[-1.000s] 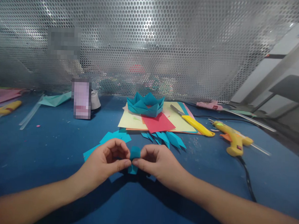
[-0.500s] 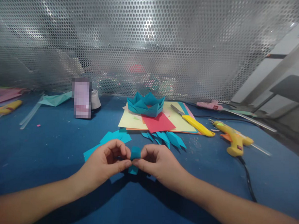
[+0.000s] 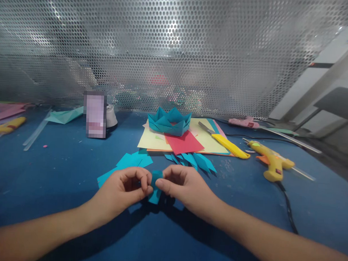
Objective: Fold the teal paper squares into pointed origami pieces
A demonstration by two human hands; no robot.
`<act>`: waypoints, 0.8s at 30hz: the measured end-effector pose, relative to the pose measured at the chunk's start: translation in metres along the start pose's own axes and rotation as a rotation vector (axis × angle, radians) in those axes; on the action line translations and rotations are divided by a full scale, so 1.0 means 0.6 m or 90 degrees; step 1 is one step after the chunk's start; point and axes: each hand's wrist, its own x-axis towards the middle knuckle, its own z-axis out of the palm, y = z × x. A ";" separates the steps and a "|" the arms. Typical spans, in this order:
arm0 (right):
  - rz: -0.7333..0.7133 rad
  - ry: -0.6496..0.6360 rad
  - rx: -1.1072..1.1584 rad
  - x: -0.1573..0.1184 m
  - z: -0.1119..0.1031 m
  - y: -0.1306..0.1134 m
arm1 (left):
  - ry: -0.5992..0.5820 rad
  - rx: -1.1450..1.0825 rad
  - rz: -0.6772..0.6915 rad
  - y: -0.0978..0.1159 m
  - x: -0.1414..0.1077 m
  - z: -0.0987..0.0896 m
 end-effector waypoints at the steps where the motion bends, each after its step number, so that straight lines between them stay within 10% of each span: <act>1: 0.000 0.001 0.005 0.000 0.000 -0.001 | 0.000 0.016 0.008 0.000 0.000 -0.001; 24: -0.040 0.033 0.061 -0.001 -0.010 -0.001 | 0.043 0.100 0.020 0.004 0.001 -0.005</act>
